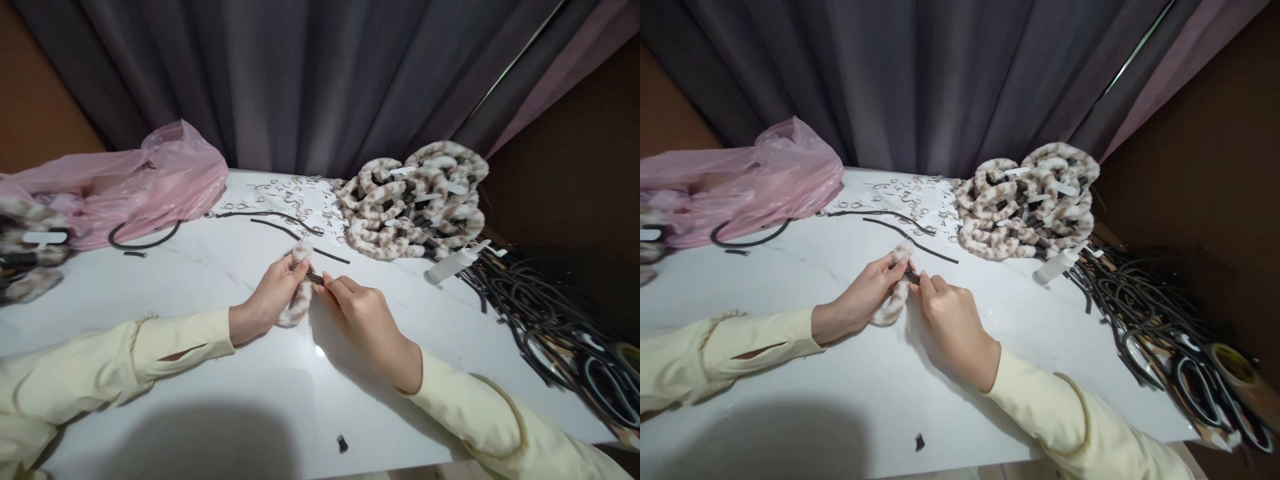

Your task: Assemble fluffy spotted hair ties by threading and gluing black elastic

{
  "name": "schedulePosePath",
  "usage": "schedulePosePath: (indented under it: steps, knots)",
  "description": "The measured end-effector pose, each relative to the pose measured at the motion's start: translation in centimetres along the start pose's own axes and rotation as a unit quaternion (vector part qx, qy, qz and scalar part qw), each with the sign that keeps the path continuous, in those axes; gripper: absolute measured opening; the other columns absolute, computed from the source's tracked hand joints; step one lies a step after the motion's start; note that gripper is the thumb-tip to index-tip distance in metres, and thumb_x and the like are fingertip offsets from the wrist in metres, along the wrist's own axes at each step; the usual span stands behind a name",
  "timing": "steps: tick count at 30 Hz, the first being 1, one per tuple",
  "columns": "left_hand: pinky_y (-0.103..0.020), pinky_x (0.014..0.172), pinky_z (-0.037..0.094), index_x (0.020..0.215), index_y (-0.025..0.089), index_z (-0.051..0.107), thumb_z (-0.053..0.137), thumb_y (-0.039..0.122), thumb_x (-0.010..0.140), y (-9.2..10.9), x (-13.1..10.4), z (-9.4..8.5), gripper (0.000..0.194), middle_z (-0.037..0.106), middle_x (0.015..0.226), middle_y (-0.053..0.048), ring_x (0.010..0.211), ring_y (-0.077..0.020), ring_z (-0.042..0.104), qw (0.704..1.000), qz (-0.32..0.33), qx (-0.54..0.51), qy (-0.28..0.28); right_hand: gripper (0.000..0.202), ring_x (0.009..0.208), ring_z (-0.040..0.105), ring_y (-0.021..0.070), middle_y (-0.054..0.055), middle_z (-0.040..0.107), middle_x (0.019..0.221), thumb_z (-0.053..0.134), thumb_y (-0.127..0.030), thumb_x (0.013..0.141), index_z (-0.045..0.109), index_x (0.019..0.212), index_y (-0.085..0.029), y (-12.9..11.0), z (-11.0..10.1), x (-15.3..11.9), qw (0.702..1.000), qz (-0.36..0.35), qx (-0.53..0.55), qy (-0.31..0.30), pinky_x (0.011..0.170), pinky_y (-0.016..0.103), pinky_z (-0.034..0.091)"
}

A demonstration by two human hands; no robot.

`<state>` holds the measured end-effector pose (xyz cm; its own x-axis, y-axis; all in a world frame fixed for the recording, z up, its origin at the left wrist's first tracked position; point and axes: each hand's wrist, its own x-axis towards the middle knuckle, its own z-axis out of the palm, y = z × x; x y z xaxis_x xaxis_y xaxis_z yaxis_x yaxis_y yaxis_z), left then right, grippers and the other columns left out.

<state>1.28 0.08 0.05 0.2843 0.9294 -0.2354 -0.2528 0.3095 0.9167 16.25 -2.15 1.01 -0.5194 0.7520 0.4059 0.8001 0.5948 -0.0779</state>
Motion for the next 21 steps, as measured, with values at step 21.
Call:
schedulePosePath:
  steps: [21]
  knots:
    - [-0.015, 0.022, 0.023, 0.075, 0.02, 0.042, 0.05, 0.047, 0.084, 0.36, -0.37, 0.38, 0.03, 0.042, 0.035, 0.009, 0.02, -0.0053, 0.025, 1.0, 0.009, 0.014, -0.011, 0.031, 0.044, 0.038, 0.0091, 0.0, 0.049, 0.053, 0.039, -0.025, 0.093, 0.055, 0.069, -0.014, -0.06, -0.38, -0.1, 0.988, 0.057, 0.137, 0.04, 0.047, 0.023, 0.027]
